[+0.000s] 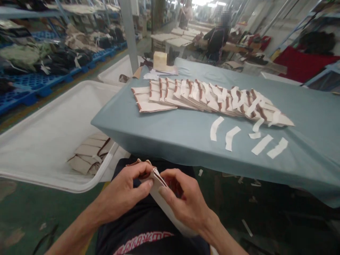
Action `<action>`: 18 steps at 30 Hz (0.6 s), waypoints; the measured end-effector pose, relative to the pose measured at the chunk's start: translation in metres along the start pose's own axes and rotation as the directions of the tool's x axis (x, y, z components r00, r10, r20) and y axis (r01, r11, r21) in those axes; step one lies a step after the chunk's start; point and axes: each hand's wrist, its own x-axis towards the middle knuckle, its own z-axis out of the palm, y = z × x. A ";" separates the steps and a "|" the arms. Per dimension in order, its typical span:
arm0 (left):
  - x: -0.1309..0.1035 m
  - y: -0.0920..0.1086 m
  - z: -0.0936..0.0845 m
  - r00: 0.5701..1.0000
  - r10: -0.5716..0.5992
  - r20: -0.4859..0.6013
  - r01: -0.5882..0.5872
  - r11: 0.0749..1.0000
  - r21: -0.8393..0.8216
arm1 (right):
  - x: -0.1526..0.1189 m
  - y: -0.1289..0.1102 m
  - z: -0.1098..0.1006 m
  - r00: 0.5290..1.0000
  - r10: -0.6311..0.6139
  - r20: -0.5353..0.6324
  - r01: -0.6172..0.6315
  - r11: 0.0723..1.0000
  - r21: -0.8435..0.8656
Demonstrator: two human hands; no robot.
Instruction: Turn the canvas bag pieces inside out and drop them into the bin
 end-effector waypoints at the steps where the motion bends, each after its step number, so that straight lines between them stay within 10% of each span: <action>1: -0.001 0.000 0.002 0.999 -0.025 0.024 0.025 1.000 -0.002 | 0.000 -0.001 -0.002 0.996 0.084 0.011 -0.084 0.991 0.106; 18: -0.005 0.026 0.012 0.988 -0.149 0.024 0.151 0.985 -0.086 | 0.027 -0.009 -0.016 0.864 0.330 0.380 -0.499 0.657 0.565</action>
